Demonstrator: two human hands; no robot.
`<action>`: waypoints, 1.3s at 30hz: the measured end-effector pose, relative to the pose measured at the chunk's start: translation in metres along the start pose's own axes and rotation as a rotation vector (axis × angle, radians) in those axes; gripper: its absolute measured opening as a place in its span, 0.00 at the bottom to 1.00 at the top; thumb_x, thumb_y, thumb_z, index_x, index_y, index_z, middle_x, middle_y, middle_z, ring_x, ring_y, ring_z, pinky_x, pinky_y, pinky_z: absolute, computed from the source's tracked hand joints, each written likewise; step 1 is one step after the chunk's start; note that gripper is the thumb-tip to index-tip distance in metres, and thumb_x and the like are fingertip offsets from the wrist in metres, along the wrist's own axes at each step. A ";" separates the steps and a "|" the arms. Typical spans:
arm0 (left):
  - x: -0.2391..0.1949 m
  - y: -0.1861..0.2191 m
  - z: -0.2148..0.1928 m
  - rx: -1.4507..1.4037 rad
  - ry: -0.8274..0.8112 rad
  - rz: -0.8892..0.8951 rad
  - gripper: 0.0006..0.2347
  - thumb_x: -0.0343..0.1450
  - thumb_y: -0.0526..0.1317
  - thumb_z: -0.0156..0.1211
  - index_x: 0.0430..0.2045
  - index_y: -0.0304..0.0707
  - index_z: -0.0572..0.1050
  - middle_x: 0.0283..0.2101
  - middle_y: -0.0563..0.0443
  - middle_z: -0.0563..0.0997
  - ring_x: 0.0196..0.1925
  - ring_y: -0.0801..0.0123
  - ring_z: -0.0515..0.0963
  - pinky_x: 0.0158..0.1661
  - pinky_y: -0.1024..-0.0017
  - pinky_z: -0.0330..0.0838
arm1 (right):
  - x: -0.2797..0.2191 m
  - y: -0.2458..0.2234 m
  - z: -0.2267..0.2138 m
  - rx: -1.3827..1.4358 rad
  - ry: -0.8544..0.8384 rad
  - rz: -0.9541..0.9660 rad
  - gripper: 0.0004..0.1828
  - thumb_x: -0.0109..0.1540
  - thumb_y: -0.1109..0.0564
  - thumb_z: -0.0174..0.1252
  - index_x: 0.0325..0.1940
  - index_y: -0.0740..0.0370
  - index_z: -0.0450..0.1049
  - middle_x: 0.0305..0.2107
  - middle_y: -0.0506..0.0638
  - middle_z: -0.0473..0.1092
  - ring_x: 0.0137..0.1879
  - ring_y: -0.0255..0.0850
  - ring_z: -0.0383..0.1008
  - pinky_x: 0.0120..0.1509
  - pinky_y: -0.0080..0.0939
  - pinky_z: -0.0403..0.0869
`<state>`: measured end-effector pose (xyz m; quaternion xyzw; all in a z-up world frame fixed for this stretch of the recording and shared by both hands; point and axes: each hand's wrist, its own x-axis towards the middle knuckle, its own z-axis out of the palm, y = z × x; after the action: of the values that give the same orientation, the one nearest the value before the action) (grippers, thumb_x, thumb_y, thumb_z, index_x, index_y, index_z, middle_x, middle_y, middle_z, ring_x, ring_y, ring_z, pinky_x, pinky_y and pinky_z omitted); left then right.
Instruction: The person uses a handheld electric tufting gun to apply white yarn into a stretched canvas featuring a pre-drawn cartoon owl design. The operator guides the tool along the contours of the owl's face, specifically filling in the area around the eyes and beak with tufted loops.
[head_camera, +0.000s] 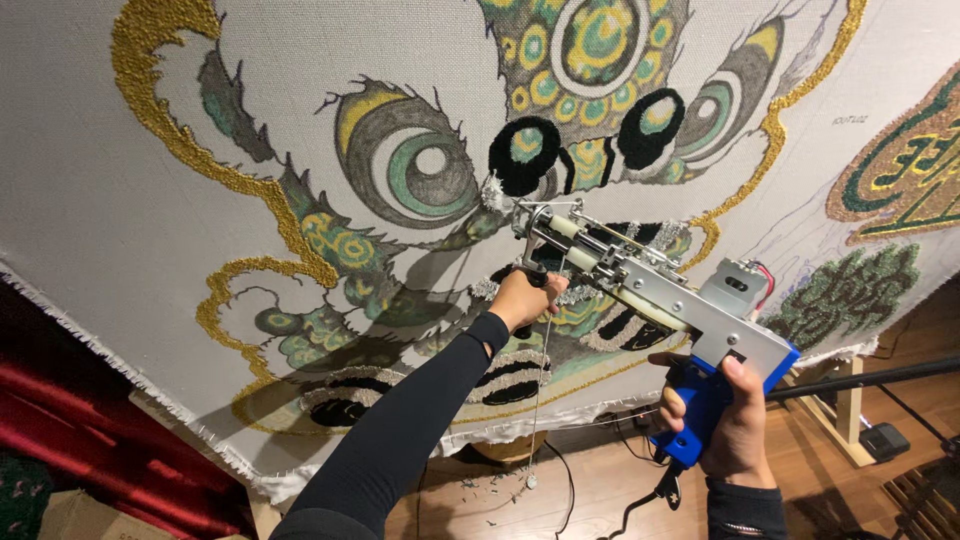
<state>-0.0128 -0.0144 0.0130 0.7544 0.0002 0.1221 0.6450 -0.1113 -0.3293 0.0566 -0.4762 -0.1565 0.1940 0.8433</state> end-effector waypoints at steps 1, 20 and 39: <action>-0.001 0.001 0.000 -0.040 -0.002 -0.014 0.13 0.68 0.42 0.66 0.40 0.33 0.82 0.45 0.48 0.87 0.27 0.71 0.84 0.29 0.70 0.80 | 0.001 0.001 0.000 -0.014 0.009 -0.003 0.47 0.59 0.29 0.49 0.57 0.79 0.70 0.17 0.51 0.64 0.21 0.40 0.62 0.28 0.40 0.64; -0.016 0.010 -0.025 -0.056 -0.013 -0.226 0.09 0.73 0.40 0.59 0.34 0.35 0.83 0.37 0.52 0.86 0.25 0.71 0.82 0.27 0.72 0.74 | 0.018 0.007 0.027 -0.031 0.039 0.048 0.43 0.61 0.30 0.48 0.53 0.78 0.71 0.16 0.52 0.63 0.20 0.39 0.60 0.25 0.37 0.62; 0.014 -0.019 -0.039 -0.099 0.001 -0.126 0.07 0.71 0.36 0.61 0.34 0.32 0.84 0.36 0.50 0.86 0.24 0.72 0.82 0.25 0.73 0.73 | 0.040 0.011 0.039 -0.073 0.092 0.015 0.40 0.61 0.33 0.49 0.51 0.77 0.72 0.18 0.52 0.65 0.21 0.38 0.60 0.25 0.38 0.61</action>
<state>-0.0029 0.0287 0.0027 0.7199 0.0416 0.0814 0.6880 -0.0960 -0.2761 0.0693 -0.5164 -0.1209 0.1722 0.8301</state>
